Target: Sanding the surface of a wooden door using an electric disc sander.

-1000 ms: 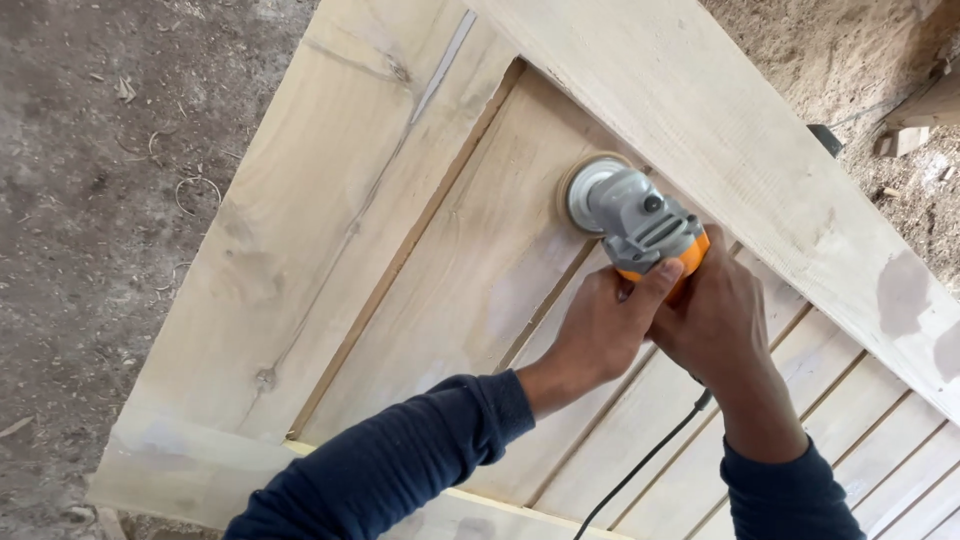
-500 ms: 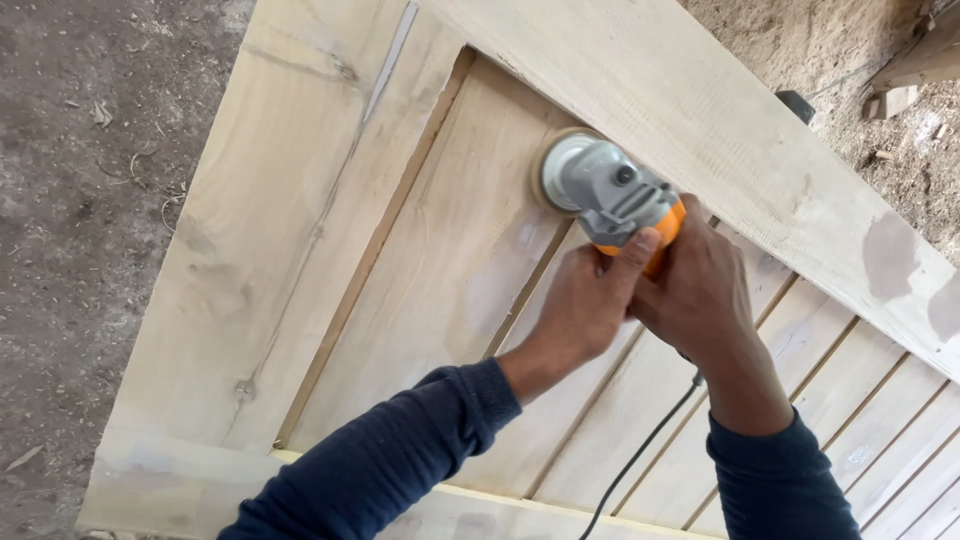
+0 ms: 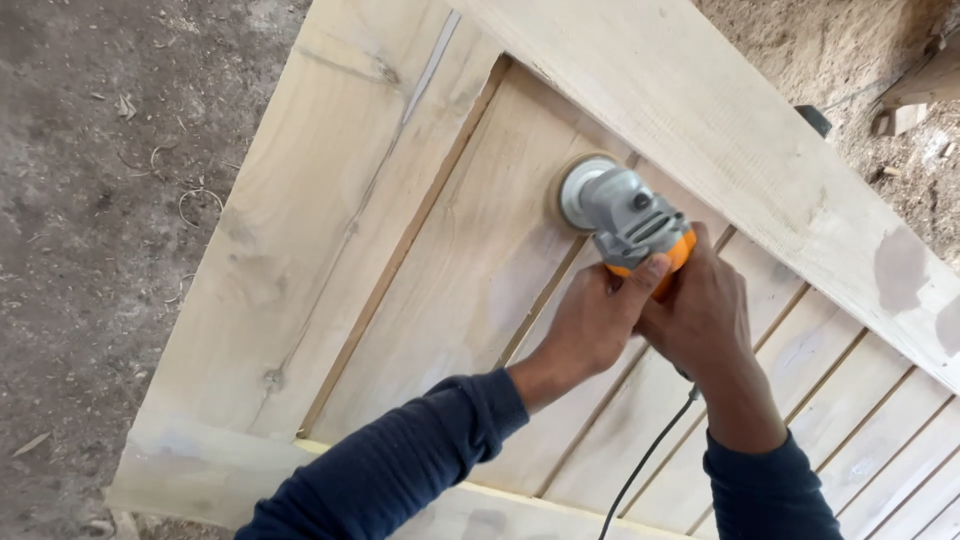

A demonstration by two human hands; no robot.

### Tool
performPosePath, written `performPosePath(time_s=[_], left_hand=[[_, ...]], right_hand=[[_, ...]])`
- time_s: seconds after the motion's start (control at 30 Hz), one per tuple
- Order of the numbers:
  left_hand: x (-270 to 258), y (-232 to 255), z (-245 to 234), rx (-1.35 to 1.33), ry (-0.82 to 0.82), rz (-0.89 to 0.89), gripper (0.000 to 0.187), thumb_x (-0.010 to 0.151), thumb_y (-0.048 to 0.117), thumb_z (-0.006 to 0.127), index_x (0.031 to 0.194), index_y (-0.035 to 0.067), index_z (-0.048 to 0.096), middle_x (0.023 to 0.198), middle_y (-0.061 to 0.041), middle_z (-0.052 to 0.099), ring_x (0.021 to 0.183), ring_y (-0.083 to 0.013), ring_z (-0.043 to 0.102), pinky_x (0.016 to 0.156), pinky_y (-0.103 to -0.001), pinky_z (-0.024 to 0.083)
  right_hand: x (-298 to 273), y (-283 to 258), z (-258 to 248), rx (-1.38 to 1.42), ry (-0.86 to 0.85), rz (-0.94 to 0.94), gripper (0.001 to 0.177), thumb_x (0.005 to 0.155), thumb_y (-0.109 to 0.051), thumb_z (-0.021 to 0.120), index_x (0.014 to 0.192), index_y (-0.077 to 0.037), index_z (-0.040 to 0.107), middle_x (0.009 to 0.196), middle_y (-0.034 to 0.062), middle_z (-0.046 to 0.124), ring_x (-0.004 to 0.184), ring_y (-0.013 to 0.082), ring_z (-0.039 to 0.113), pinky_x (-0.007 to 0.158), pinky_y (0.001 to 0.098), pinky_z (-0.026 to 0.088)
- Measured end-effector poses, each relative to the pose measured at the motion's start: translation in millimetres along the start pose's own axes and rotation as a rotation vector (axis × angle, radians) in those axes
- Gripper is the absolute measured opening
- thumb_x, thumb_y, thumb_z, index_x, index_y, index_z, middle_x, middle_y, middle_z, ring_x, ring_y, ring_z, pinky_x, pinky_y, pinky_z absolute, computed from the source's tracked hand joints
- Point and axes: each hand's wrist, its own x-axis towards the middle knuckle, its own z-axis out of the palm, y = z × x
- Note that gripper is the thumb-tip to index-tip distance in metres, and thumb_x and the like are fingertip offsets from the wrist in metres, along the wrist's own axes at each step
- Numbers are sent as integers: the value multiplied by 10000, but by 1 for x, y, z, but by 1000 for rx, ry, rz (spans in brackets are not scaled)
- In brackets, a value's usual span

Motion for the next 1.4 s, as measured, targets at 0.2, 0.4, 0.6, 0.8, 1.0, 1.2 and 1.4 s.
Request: performPosePath(time_s=[0.2,0.4,0.6,0.8,1.0,1.2,1.4], left_hand=[[-45,-40,-1,9,126,-41,630,995,561,568,975,-60,675,718,-107,655,655,-145,588,550,-333,473],[-82,-66,2,-205,144,-35,602,963,563,582,1069,-20,686,809,-56,688,700,-96,572,599,-304,473],[-25,-32,0,-50,114,0,623,986,554,585,1007,-61,686,752,-73,671,682,-112,606,567,-308,488],[-19,-24,-1,-180,81,41,655,977,598,565,1023,-47,669,746,-34,633,645,-102,578,549,-302,489],[-61,-46,-6,-285,118,67,619,991,564,563,1121,-37,635,853,-25,648,711,-65,587,597,-260,511],[-107,-95,-1,-407,170,83,620,1019,524,588,1149,-80,640,983,-64,699,882,-99,656,741,-276,576],[-164,-136,-3,-421,235,124,597,991,546,564,1183,-17,617,1030,-37,697,936,-87,668,800,-276,577]], right_hand=[[-30,-6,19,-90,-65,-188,479,737,-238,811,1081,-19,561,844,191,676,717,398,704,619,471,551],[-61,0,37,-3,-152,-144,573,674,-229,795,1151,-31,547,735,150,705,624,353,716,584,454,567],[-18,3,15,-47,-51,-158,510,750,-255,801,1104,-13,526,737,167,683,648,369,705,587,459,561],[-9,-13,4,18,-35,-163,478,785,-267,807,1062,-14,511,759,173,701,682,377,720,601,459,568],[-38,-23,23,-31,-115,-159,513,762,-250,792,1148,-36,531,745,158,710,670,375,722,613,461,566],[-79,-27,45,-112,-171,-224,591,696,-240,814,1185,-48,545,776,145,706,691,387,709,621,478,550],[-119,-30,72,-192,-331,-308,637,680,-313,873,1154,-37,550,819,109,710,658,283,727,607,400,584]])
